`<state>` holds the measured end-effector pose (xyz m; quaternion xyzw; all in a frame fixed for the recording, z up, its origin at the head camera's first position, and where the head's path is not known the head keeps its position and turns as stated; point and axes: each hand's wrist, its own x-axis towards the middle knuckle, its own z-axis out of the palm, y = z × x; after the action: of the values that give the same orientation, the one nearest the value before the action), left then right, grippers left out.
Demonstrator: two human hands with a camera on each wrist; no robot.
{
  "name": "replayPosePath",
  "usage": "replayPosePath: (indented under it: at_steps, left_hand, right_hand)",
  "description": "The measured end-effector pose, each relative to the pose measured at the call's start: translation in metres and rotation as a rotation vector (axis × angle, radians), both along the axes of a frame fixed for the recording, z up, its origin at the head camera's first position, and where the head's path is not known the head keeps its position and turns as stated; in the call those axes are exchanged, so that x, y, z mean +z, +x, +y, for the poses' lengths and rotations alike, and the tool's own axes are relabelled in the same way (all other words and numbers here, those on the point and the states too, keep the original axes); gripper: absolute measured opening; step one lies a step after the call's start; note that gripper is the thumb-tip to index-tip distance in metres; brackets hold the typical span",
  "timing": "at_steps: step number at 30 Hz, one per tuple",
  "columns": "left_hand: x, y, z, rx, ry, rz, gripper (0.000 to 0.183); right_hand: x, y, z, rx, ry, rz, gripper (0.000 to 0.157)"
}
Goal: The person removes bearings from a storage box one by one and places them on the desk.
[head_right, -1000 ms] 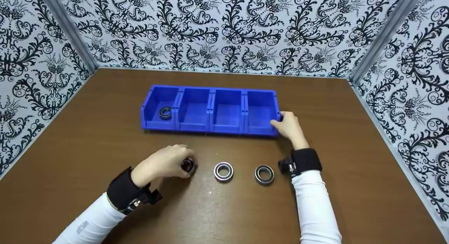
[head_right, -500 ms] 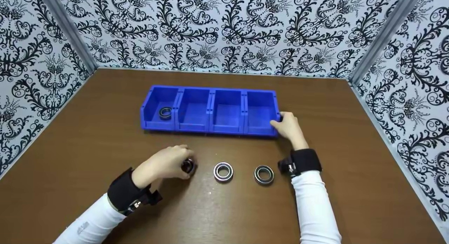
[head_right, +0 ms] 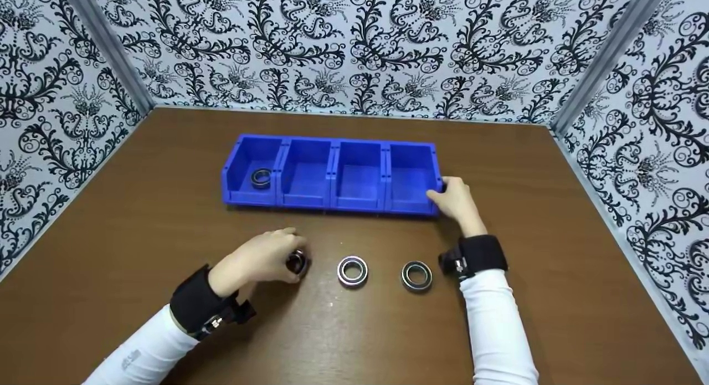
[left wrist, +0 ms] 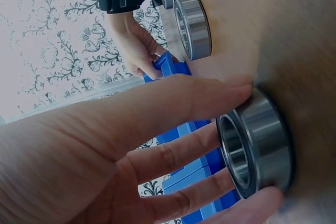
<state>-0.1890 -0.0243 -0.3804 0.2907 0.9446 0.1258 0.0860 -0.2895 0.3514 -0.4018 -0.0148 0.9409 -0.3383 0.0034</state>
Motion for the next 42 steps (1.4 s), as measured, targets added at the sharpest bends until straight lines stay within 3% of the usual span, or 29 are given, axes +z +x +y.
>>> replayPosePath:
  at_steps: [7,27,36,42]
  left_hand:
    - [-0.0013,0.0008,-0.0009,-0.013,0.026,0.023,0.029]
    - [-0.0003,0.0019,0.0,0.024,-0.02,-0.003,0.03]
    - [-0.0039,-0.0011,-0.0008,0.016,0.007,0.001,0.028]
    - [-0.0017,0.0014,-0.0005,0.017,-0.002,0.008,0.031]
  right_hand:
    - [-0.0006,0.0003,-0.0002,-0.007,0.004,-0.001,0.035]
    - [-0.0001,0.0006,0.0,-0.003,-0.01,-0.018,0.035]
    - [-0.0001,0.0013,-0.001,0.01,0.015,0.036,0.034]
    - [-0.0002,0.0018,-0.0008,0.006,0.008,0.024,0.036]
